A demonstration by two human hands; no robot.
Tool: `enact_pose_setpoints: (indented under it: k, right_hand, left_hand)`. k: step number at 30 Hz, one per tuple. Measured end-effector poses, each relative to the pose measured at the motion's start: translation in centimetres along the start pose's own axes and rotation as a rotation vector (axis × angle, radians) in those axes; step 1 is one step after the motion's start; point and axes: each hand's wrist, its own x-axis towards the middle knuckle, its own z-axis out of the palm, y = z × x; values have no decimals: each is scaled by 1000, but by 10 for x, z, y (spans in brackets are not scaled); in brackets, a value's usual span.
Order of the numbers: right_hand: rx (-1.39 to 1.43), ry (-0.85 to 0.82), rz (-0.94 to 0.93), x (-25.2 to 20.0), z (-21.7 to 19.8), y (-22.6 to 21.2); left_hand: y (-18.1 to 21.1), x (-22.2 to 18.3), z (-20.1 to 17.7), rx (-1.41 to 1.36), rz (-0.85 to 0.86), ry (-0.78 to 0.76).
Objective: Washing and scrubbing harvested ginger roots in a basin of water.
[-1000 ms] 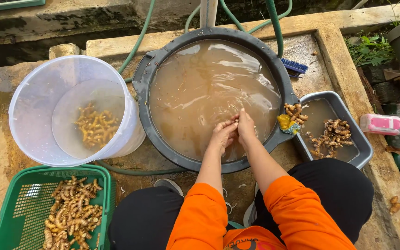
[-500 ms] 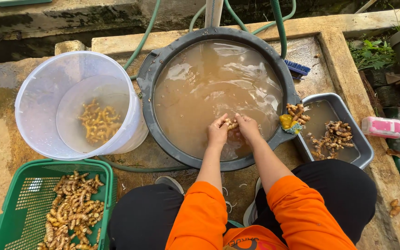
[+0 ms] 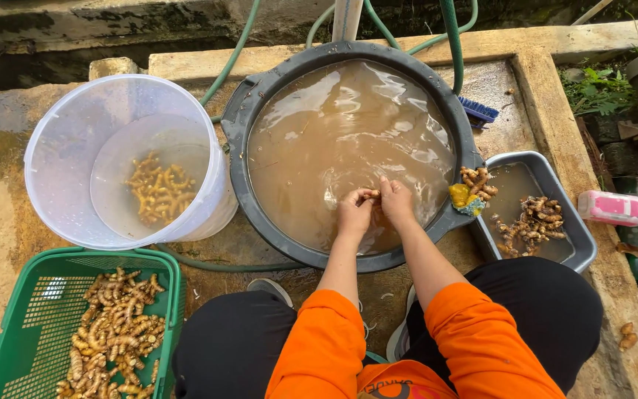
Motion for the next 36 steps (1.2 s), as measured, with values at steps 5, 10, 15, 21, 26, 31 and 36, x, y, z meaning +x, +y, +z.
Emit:
enact_pose_setpoints:
  k: [5, 10, 15, 21, 26, 31, 36]
  right_hand:
    - [-61, 39, 53, -11, -3, -3]
    - [342, -196, 149, -1, -1, 6]
    - [427, -136, 64, -9, -3, -11]
    - [220, -253, 19, -14, -4, -12]
    - [-44, -224, -129, -9, -6, -6]
    - [-118, -161, -102, -8, -1, -1]
    - [193, -176, -85, 13, 6, 22]
  left_hand:
    - [13, -7, -2, 332, 211, 118]
    - [-24, 19, -4, -28, 67, 94]
    - [16, 5, -7, -498, -337, 100]
    - [-13, 16, -11, -193, -51, 116]
    - [53, -15, -15, 206, -39, 144]
    - [9, 5, -13, 4, -92, 138]
    - [-18, 18, -8, -507, -213, -29]
